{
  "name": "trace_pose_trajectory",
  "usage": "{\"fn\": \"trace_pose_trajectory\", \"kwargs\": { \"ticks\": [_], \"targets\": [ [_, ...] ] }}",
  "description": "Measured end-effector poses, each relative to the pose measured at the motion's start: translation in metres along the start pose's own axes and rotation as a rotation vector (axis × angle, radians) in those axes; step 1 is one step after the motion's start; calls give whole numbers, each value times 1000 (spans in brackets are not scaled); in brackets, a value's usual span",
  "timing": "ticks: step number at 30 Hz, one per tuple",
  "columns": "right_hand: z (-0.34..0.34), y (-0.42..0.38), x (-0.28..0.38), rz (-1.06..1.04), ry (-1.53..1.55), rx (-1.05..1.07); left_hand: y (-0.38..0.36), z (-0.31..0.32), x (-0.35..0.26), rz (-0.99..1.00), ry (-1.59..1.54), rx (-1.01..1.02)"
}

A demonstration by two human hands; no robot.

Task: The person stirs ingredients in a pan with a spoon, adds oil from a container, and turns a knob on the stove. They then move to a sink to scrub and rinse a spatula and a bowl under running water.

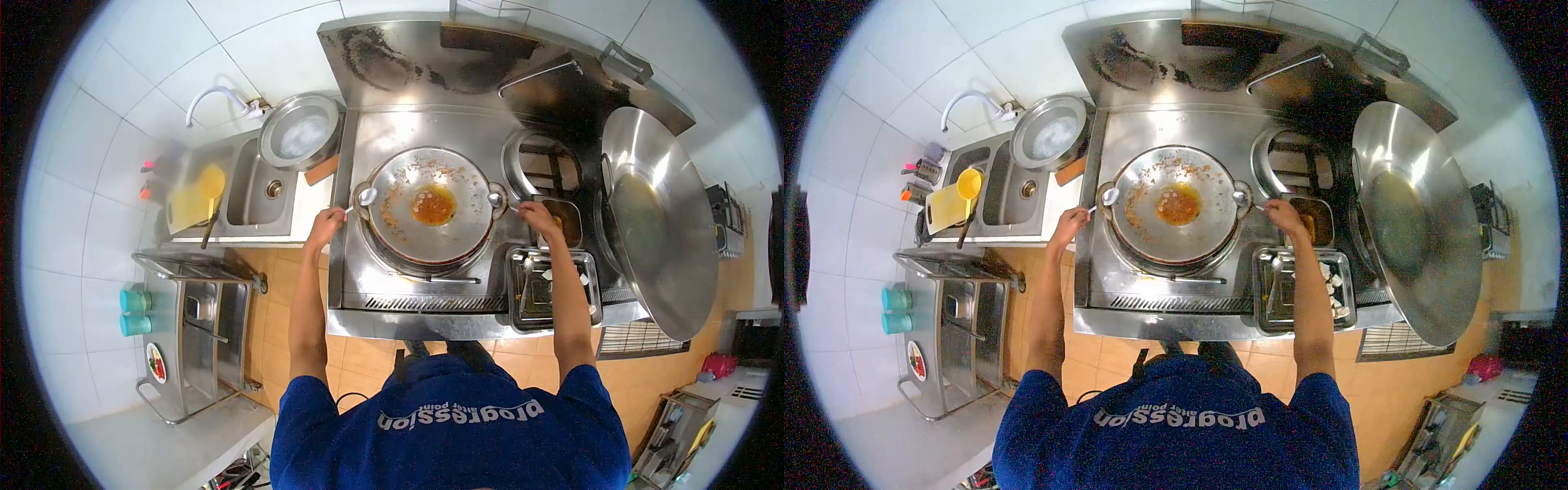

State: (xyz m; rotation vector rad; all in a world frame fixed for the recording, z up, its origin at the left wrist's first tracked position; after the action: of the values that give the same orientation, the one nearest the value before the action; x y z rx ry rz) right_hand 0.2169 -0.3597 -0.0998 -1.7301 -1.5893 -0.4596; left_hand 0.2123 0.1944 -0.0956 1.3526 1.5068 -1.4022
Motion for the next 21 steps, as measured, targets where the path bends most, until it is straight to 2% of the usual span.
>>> {"fn": "trace_pose_trajectory", "kwargs": {
  "ticks": [3,6,9,11,14,18,20,21],
  "targets": [
    [1,-2,6,-10,-17,0,-2,0,-2,31,89,-62],
    [6,3,9,-60,-87,26,-1,-3,-5,48,114,-26],
    [5,2,12,-33,-128,-59,-1,-4,-7,26,190,-52],
    [-1,2,13,29,-197,58,0,-3,-7,47,174,-58],
    [-4,-1,23,97,-291,70,-3,-5,-4,65,163,-71],
    [-7,-4,23,88,-258,8,-6,-4,-8,62,147,-50],
    [-18,-8,25,159,-274,168,-9,-3,-11,14,157,-36],
    [-20,-9,24,157,-275,173,-11,-4,-13,-28,172,-16]
  ]
}}
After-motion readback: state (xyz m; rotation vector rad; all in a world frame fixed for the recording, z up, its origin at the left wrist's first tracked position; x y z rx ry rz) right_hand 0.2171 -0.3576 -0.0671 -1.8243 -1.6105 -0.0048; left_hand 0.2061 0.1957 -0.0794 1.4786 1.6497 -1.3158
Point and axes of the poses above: each hand's wrist, its own y-axis towards the middle knuckle, its own z-axis out of the palm, x = y × z, the point moved 1 cm from there along y, towards the middle knuckle, and after that the axes turned 4 degrees about -y, right-handed, at the moved point
